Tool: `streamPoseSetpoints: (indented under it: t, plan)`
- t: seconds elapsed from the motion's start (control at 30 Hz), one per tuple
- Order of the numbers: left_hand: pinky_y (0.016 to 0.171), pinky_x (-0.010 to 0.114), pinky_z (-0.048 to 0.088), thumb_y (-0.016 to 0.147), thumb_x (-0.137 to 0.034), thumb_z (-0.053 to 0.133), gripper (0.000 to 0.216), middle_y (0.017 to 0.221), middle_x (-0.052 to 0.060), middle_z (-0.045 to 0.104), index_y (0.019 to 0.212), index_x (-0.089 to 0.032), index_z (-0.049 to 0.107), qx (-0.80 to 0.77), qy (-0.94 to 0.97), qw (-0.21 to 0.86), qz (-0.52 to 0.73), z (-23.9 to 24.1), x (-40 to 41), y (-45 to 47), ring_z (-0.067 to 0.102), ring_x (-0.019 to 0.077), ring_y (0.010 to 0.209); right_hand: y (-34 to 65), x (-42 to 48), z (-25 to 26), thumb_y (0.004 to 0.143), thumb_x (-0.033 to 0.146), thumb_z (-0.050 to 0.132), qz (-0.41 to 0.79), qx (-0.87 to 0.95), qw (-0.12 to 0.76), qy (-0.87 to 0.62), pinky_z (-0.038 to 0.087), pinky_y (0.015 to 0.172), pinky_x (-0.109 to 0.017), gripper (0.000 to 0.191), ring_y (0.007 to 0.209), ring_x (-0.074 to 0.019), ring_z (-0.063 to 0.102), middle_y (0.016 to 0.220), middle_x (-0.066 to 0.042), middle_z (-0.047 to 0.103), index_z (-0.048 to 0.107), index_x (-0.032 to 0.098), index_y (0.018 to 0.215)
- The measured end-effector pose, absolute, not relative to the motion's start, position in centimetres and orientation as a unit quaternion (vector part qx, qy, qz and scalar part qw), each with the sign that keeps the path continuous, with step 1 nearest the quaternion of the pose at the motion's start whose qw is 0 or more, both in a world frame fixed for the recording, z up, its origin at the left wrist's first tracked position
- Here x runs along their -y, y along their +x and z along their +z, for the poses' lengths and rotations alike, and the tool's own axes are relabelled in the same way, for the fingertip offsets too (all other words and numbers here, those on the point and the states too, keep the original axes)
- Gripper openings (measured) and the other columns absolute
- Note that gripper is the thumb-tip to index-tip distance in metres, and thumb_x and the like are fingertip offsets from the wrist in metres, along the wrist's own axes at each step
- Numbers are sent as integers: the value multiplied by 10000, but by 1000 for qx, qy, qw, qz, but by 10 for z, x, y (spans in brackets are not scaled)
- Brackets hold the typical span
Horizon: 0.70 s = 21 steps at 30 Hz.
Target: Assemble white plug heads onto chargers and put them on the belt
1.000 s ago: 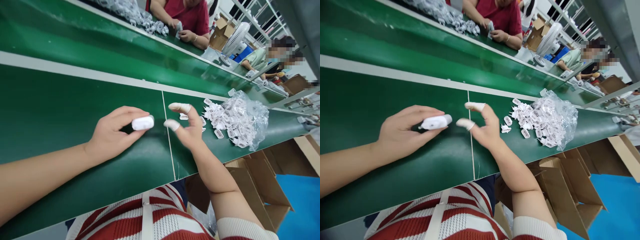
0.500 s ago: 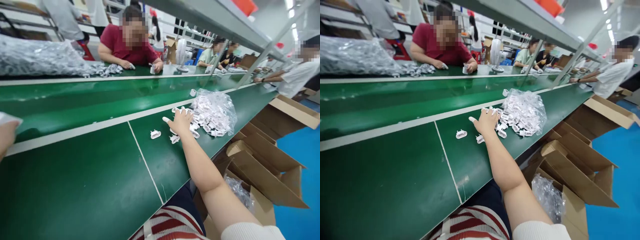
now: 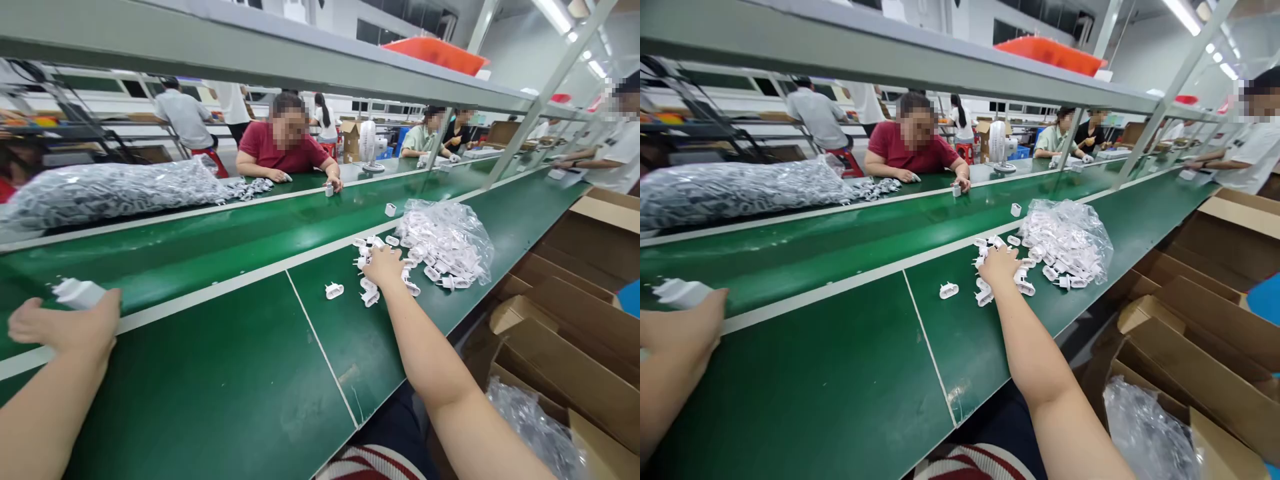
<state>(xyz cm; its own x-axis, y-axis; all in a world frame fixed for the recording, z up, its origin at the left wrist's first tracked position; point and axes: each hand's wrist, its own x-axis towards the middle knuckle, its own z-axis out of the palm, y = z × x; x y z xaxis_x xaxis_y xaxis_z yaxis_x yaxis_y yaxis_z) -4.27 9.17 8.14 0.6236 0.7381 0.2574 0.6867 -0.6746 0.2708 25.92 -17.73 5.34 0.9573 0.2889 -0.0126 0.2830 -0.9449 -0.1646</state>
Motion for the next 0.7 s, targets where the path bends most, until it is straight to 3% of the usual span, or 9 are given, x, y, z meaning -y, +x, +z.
streamPoseSetpoints:
  t: [0.03,0.1,0.13,0.2,0.27,0.37,0.5,0.63,0.7]
  plan:
    - [563,453,257,775,-854,-347,1241,1097,347,535,1473,92,49,-464,847,88,245,68,-105,-46,289,840,1230,256,177,55,955,302,636,17,159,79,-984,451,1091,-586,442,1431,-457,433,1537,-203,520,667,169,1376]
    - [688,447,222,911,-940,61,1019,1043,156,449,1322,-37,294,-518,763,153,355,40,-126,-57,172,796,1367,248,175,58,946,256,627,16,189,74,-979,461,1074,-555,397,1397,-442,462,1489,-204,555,705,164,1325]
    - [675,453,269,921,-929,266,874,1036,122,435,1245,-123,368,-502,758,195,368,29,-132,-63,132,776,1418,244,174,60,938,233,625,16,206,73,-976,460,1070,-546,383,1386,-438,470,1465,-202,573,722,163,1302]
    - [736,619,402,876,-829,570,672,1114,100,450,1147,-236,407,-463,763,264,366,13,-135,-75,107,715,1501,236,171,61,913,186,627,19,242,72,-967,463,1056,-517,371,1360,-424,490,1422,-192,605,750,169,1262]
    - [1009,782,393,836,-728,707,623,1246,80,466,1167,-288,416,-448,763,298,360,5,-125,-82,143,655,1540,228,168,61,884,145,635,21,278,76,-957,463,1042,-484,359,1326,-401,515,1378,-174,638,782,187,1209]
    - [1217,803,286,861,-645,744,620,1405,79,452,1290,-319,437,-432,769,323,343,-2,-98,-86,252,608,1534,218,168,61,857,101,635,12,328,89,-940,410,1121,-479,347,1330,-362,525,1335,-134,678,826,230,1116]
    - [1255,705,352,924,-580,702,612,1578,120,414,1415,-306,460,-402,781,357,317,-14,-59,-82,321,536,1553,212,169,64,840,80,635,-11,369,122,-921,290,1240,-508,374,1427,-342,473,1375,-105,685,836,256,1101]
    - [1287,654,337,953,-560,648,575,1625,106,434,1449,-329,470,-379,795,376,289,-20,-26,-69,303,454,1597,211,170,66,852,78,628,8,379,162,-911,487,1022,-397,398,1210,-296,643,1211,-79,774,826,271,1139]
    - [1280,652,349,943,-561,647,578,1635,101,439,1451,-343,479,-364,807,382,267,-20,-17,-59,311,436,1598,211,170,65,871,121,661,20,379,187,-906,517,922,-349,361,1168,-282,674,1187,-62,790,823,287,1148]
